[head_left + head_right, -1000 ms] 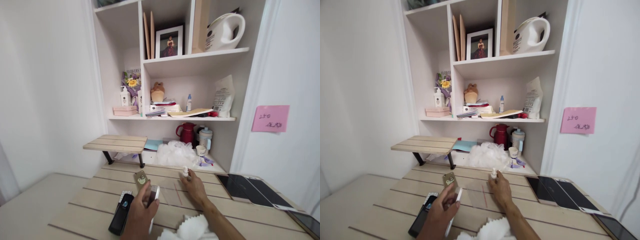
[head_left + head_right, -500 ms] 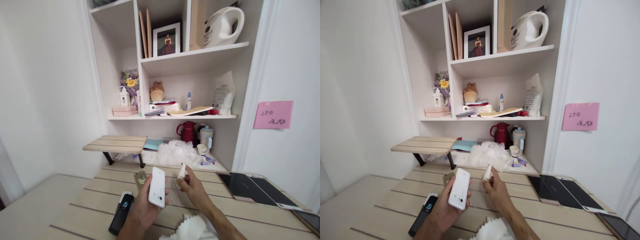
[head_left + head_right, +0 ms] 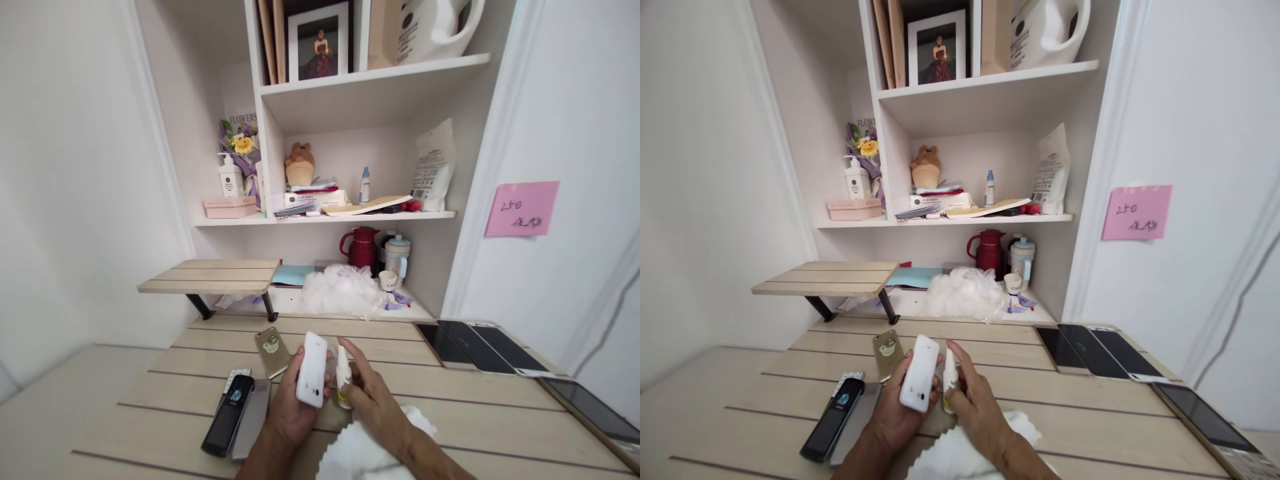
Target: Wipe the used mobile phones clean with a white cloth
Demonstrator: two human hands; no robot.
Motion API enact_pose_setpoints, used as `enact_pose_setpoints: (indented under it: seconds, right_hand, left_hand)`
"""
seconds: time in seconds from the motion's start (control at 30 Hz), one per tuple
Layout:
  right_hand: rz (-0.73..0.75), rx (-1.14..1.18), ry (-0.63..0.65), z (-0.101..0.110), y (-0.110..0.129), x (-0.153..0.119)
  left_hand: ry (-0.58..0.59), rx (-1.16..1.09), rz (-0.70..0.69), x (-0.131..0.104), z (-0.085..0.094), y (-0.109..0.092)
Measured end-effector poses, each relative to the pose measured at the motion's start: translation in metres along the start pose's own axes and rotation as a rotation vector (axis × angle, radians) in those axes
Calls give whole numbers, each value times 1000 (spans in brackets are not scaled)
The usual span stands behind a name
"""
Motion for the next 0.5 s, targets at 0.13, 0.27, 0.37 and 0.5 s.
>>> enact_pose_setpoints:
  seconds: [0.13, 0.27, 0.37, 0.5]
  right_hand:
    - [-36, 207, 62, -6, 0, -2]
    - [-55, 297, 97, -13, -1, -3]
    - [-53, 327, 102, -15, 0, -3]
    - [-21, 163, 72, -12, 5, -4]
  left_hand:
    - [-6, 48, -19, 3, 2, 2]
    - [10, 98, -5, 1, -3, 8]
    - [26, 128, 16, -1, -7, 10]
    - [27, 144, 20, 0, -7, 10]
Point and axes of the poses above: each hand's wrist, its own x-axis towards the middle knuckle, its own z-axis out of the back of the hand, y = z × x, the point moved 8 cm from there along x, towards the middle knuckle, and after that the axes turned 2 degrees about y, right-handed, at the moved point
